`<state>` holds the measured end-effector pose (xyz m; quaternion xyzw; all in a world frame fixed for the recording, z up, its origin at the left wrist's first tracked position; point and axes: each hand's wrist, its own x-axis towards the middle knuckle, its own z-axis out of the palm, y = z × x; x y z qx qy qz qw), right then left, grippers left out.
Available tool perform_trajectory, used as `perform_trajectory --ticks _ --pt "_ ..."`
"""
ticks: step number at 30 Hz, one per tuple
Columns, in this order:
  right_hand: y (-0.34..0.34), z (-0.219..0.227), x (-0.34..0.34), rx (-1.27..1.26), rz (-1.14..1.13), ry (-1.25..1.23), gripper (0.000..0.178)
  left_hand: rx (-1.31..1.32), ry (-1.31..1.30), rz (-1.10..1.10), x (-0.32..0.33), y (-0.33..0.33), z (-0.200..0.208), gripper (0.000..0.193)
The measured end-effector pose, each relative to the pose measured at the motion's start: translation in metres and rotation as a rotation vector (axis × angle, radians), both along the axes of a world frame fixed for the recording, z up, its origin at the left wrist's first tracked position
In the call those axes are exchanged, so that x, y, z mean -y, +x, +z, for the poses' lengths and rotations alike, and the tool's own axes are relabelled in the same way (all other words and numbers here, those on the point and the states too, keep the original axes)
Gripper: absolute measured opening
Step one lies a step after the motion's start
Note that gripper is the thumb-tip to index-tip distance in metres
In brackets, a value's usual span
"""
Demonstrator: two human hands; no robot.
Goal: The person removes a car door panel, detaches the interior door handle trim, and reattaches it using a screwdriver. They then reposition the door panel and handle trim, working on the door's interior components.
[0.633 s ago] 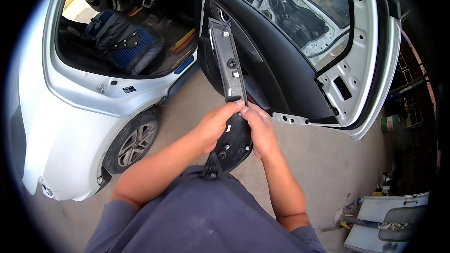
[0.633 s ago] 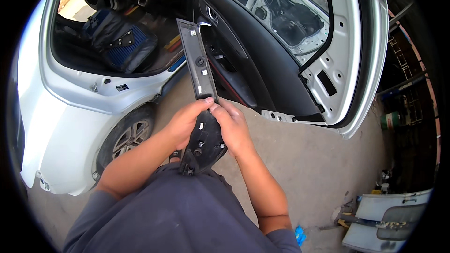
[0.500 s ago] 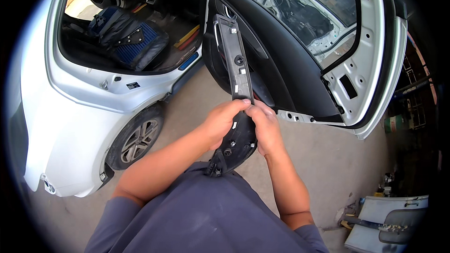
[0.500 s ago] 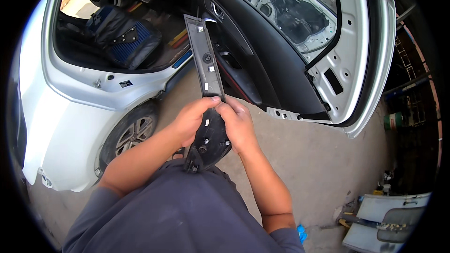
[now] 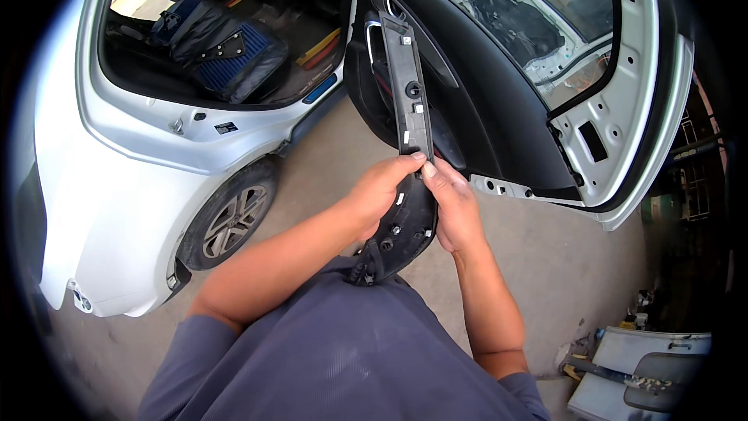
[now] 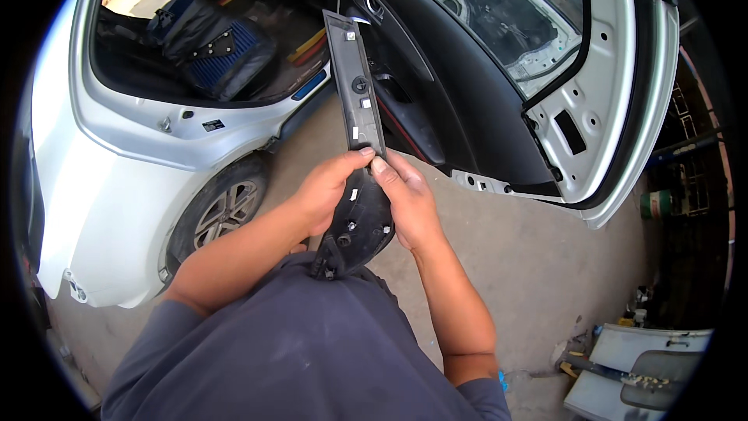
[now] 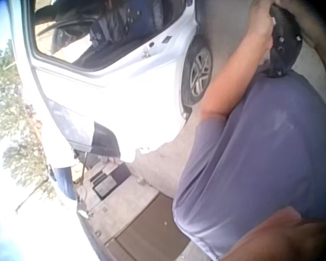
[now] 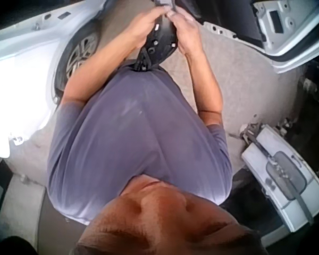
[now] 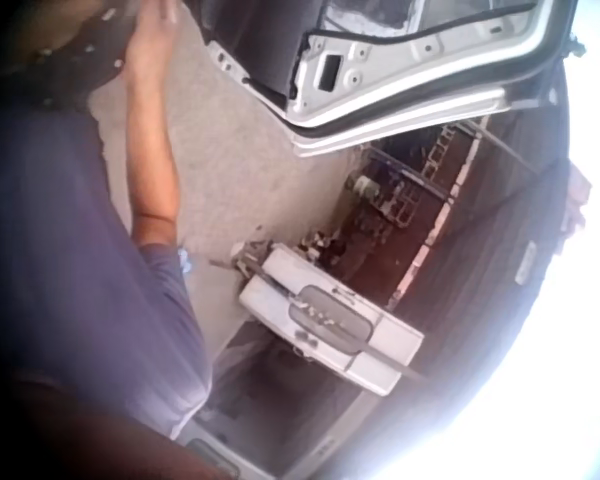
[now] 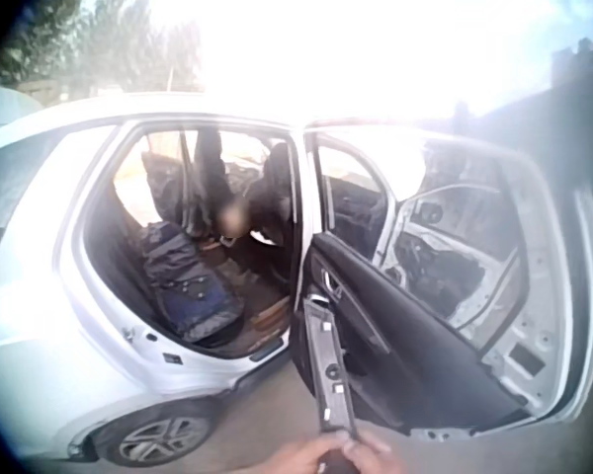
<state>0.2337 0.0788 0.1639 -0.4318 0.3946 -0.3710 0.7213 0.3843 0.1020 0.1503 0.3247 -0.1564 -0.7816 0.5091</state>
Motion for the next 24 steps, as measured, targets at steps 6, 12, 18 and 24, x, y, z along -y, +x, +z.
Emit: perform_trajectory --ticks 6,12,18,24 --pt "-0.012 -0.004 0.002 0.122 0.07 0.007 0.053 -0.049 -0.041 -0.031 -0.002 0.002 -0.012 0.036" --pt "-0.024 -0.008 -0.007 0.1 0.1 -0.208 0.061 0.165 -0.309 -0.093 -0.016 0.001 0.004 0.028" --pt "-0.034 0.007 -0.029 0.091 0.125 -0.545 0.068 0.372 -0.709 -0.124 -0.042 -0.004 0.044 0.031" --pt "-0.05 0.002 -0.05 -0.138 0.0 -0.729 0.069 0.596 -0.892 -0.127 -0.054 -0.005 0.062 0.029"
